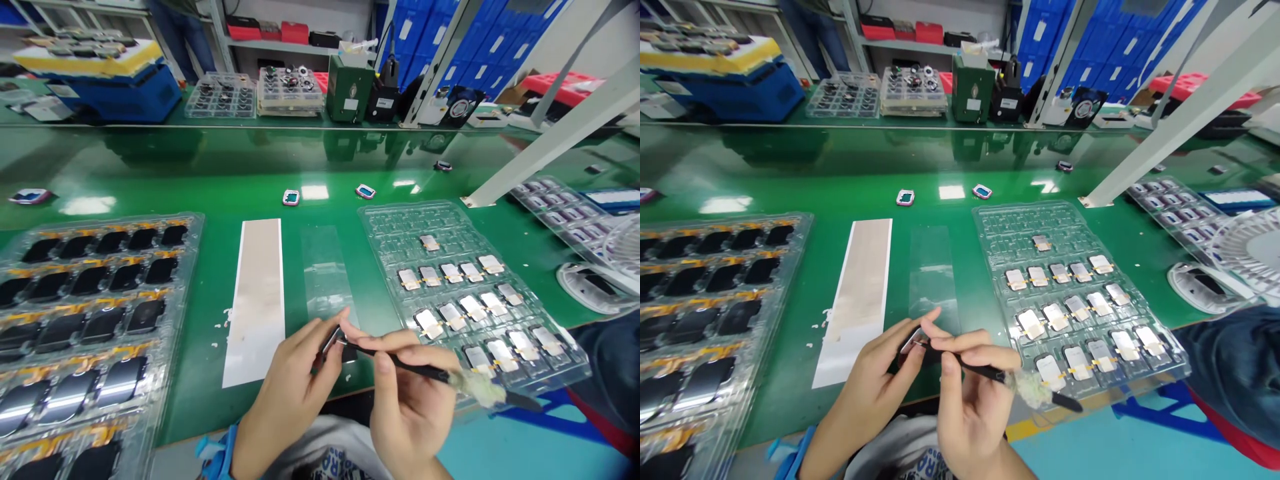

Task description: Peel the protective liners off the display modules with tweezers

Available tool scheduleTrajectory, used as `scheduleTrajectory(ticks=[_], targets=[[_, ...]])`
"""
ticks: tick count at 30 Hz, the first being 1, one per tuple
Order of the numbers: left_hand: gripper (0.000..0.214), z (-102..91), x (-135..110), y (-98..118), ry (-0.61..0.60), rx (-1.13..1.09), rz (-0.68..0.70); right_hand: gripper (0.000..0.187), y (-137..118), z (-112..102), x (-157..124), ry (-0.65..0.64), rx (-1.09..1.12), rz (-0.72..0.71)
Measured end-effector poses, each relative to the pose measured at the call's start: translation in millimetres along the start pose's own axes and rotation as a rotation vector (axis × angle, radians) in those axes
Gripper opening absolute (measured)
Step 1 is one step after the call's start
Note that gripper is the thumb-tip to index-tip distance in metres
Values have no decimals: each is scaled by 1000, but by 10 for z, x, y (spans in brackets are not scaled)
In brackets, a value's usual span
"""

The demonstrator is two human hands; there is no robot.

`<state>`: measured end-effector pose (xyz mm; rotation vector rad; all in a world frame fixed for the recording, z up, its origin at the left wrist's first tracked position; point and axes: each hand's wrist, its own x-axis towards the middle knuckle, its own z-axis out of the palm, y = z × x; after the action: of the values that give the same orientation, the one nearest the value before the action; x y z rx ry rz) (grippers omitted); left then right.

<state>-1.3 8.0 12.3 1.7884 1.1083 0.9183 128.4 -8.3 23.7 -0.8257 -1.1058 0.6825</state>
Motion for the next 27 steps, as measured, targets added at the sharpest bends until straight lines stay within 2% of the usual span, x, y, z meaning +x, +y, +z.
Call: scheduleTrajectory(ticks=[6, 27], targets=[[49, 38, 22, -27, 12, -24, -29, 28, 18, 44, -8, -20, -22, -84], [52, 29, -21, -57, -7, -31, -29, 27, 96, 94, -18, 21, -49, -78]])
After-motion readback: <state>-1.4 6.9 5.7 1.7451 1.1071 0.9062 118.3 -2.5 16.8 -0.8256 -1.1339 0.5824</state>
